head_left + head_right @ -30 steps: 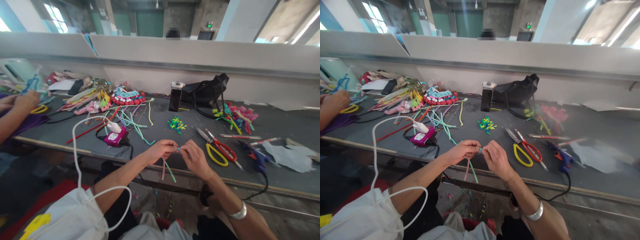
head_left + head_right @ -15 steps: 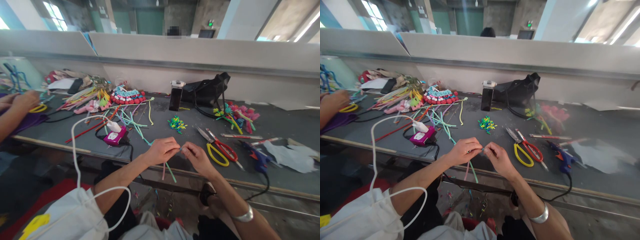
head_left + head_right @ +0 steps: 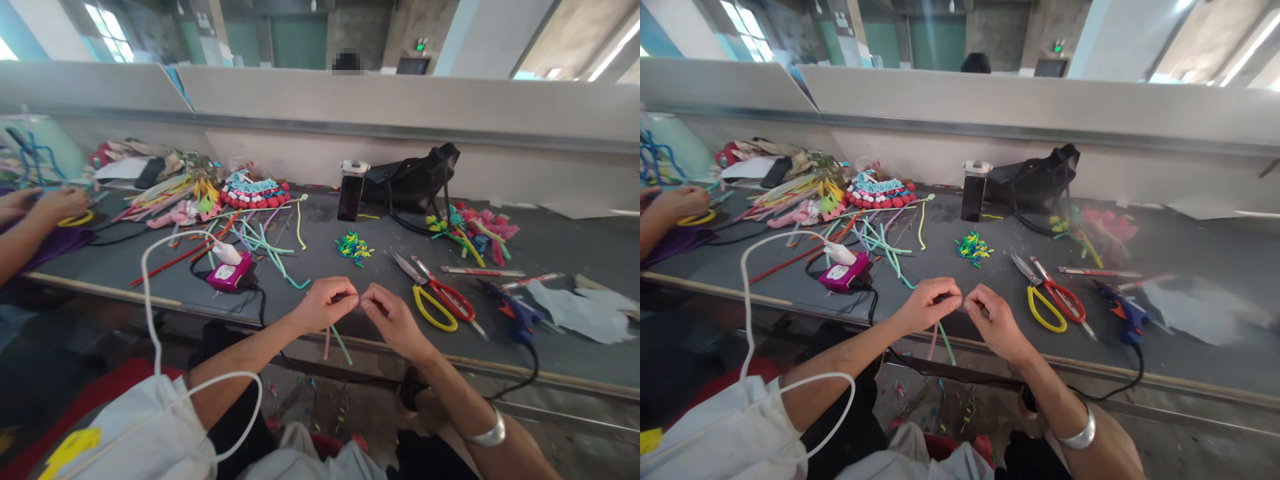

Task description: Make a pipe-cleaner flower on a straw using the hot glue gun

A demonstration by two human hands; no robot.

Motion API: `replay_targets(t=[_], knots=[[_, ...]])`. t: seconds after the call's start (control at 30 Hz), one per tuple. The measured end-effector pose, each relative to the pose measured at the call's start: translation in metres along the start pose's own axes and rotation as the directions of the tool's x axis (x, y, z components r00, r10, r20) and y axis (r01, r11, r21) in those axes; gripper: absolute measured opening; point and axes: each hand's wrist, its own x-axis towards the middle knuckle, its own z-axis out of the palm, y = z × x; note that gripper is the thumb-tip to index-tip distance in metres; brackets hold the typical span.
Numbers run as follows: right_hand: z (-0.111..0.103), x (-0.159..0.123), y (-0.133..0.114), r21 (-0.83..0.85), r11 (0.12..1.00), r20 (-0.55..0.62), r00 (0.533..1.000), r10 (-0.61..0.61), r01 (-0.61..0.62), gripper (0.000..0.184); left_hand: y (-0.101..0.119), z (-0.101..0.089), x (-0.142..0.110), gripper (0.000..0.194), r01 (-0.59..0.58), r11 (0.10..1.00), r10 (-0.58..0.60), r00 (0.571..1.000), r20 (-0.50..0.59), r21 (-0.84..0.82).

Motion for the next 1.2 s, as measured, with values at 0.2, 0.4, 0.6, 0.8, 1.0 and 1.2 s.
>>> replay_targets(t=[0.2, 0.4, 0.6, 0.8, 1.0, 1.2], knots=[[0.004, -0.003, -0.001, -0.236, 0.935, 0.06, 0.965, -0.257, 0.264, 0.018, -0.005, 0.0, 0.005, 0.017, 0.545, 0.706, -0.449, 0.838, 0.309, -0.452], [0.005, -0.004, 0.0, -0.154, 0.964, 0.006, 0.976, -0.216, 0.214, 0.017, -0.003, -0.007, 0.005, 0.022, 0.641, 0.587, -0.438, 0.765, 0.472, -0.494], [0.0, -0.001, 0.003, -0.051, 0.998, -0.033, 0.999, -0.036, 0.035, 0.023, -0.002, -0.008, 0.004, 0.026, 0.22, 0.962, -0.214, 0.975, 0.058, -0.161], [-0.002, 0.001, 0.006, 0.074, 0.991, -0.034, 0.993, 0.111, -0.108, 0.033, -0.01, -0.005, -0.003, 0.019, -0.288, 0.9, 0.31, 0.951, -0.015, 0.327], [-0.002, -0.001, 0.008, 0.133, 0.978, -0.005, 0.987, 0.162, -0.16, 0.036, -0.013, -0.001, -0.004, 0.02, -0.335, 0.817, 0.379, 0.925, 0.001, 0.468], [-0.003, -0.003, 0.004, -0.01, 0.999, -0.029, 0.999, 0.045, -0.045, 0.028, -0.011, 0.001, -0.002, 0.022, -0.339, 0.837, 0.346, 0.936, 0.065, 0.43]])
